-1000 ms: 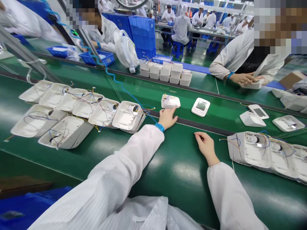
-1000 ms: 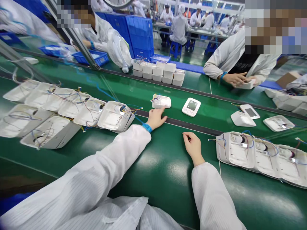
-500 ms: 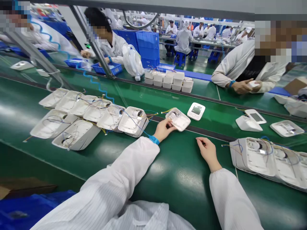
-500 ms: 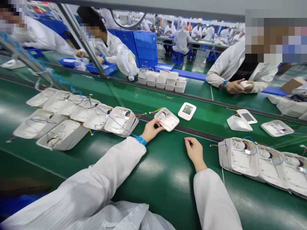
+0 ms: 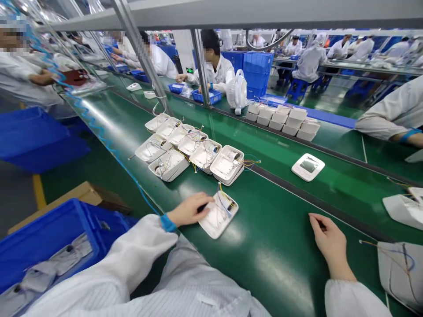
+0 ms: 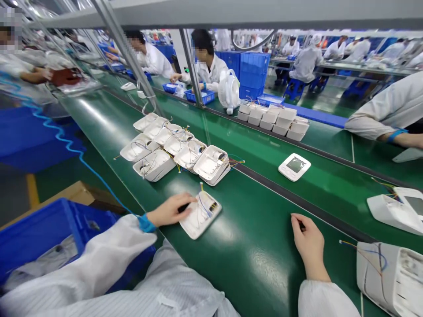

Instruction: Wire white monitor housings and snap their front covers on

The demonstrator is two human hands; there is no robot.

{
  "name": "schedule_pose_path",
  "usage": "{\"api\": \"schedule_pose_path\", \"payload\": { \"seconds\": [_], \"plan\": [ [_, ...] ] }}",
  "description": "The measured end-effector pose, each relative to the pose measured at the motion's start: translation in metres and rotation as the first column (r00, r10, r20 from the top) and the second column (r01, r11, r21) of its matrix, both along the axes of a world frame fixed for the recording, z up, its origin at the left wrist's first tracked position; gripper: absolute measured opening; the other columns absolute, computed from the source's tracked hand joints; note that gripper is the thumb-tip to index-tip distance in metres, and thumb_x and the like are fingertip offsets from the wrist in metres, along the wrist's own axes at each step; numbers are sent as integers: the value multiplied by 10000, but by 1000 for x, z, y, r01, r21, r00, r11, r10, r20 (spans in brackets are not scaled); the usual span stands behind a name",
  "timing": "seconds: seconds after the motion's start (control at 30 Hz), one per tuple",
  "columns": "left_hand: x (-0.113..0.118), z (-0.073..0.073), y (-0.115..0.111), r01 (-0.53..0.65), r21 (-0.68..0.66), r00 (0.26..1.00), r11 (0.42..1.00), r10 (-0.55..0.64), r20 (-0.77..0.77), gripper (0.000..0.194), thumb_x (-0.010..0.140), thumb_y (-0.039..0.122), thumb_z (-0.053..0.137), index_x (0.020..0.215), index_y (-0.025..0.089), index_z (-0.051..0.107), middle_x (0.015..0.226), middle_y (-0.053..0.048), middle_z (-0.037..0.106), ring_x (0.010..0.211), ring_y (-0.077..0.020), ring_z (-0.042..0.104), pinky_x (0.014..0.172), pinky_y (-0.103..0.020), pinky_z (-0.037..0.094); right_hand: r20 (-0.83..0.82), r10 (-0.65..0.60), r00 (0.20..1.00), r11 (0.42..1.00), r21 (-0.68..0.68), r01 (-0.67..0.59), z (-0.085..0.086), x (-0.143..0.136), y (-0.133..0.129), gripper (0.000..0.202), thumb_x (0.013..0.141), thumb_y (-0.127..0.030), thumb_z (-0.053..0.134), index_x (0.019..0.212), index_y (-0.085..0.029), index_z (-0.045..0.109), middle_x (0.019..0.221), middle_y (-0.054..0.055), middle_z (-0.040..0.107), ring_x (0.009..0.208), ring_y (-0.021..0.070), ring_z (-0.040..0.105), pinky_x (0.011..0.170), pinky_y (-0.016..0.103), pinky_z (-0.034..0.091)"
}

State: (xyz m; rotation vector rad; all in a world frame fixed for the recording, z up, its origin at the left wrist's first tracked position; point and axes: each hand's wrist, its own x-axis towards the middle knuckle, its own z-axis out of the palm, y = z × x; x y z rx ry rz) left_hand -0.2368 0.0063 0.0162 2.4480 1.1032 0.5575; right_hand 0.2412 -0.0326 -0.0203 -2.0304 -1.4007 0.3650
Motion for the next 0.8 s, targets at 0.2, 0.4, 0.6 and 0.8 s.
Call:
{"api": "schedule_pose_path", "payload": {
  "seconds": [0.2,0.4,0.6,0.8],
  "plan": [
    [-65,-6,10,-509,210,854,835,520,5,486,925,459,481,1338,208,529,1357,-142,568,1265,-300,535,1096,-483,419,15,-10,1000,1000,-19,11,6,-5,0,444,755,-561,501,910,-232,755,988,78,752,686,238,643,680,389,512],
    [-55,-29,4,-571,259,795,779,604,-65,508,865,488,563,1289,209,554,1349,-154,571,1316,-364,479,1106,-558,381,21,-13,1000,999,-31,14,5,-3,-1,443,761,-561,501,925,-236,752,981,74,752,707,248,649,684,396,509],
    [-51,-21,-4,-599,271,772,754,633,-54,670,753,564,684,1287,194,521,1357,-175,523,1296,-376,475,1083,-553,393,21,-8,1000,999,-50,9,8,-4,-1,462,746,-569,504,925,-227,756,916,80,755,684,255,653,651,390,502],
    [-51,-6,-5,-546,270,807,793,584,-85,783,732,517,696,1380,203,391,1384,-163,492,1260,-356,507,1073,-519,412,34,22,999,1000,16,-22,9,-4,-1,459,754,-558,501,892,-210,766,833,97,757,628,253,640,558,364,472]
  ]
}}
